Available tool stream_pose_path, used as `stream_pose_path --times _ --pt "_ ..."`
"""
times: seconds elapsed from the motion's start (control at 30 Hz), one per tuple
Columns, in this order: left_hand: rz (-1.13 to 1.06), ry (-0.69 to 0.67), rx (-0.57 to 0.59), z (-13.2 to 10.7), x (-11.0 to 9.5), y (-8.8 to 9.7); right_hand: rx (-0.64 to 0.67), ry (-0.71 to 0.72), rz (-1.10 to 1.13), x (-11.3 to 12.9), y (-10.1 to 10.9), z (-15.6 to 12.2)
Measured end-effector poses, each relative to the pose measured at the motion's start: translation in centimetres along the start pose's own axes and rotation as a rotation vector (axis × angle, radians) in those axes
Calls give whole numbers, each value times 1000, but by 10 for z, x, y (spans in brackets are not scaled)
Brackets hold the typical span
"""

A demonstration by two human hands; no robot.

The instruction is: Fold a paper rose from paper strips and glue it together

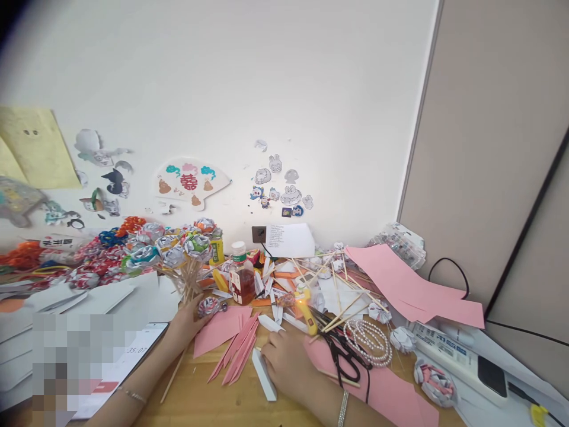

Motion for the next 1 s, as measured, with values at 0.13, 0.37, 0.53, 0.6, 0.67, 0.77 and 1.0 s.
stream_pose_path --times 0.13,0.37,0.53,0.6,0.67,0.77,1.0 --pt "-99 -89 3 2 -8 -4 -8 12 1 1 -1 -1" --pt "-285 -144 55 -5 -19 -8 -25 18 -4 -2 -3 -1" --pt "-387 -156 107 -12 -22 -14 -7 15 11 -1 -2 0" --pt "-407 -145 126 -14 -21 -17 4 6 11 0 -1 0" --pt "-415 -127 128 -16 -18 -18 13 -4 13 0 0 1" --pt "-413 -100 109 -16 -15 -16 19 -10 13 0 -1 2" --pt "-303 -23 1 -11 -4 -1 -46 17 -18 -3 -7 3"
Point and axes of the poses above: each hand's wrist, its own z-axis towards the middle knuckle, its own y-axis out of the back of the hand, x = y × z, the point moved 10 cm from there along z, towards the middle knuckle, and after that the axes turned 11 degrees about z, right-handed, at the moved point
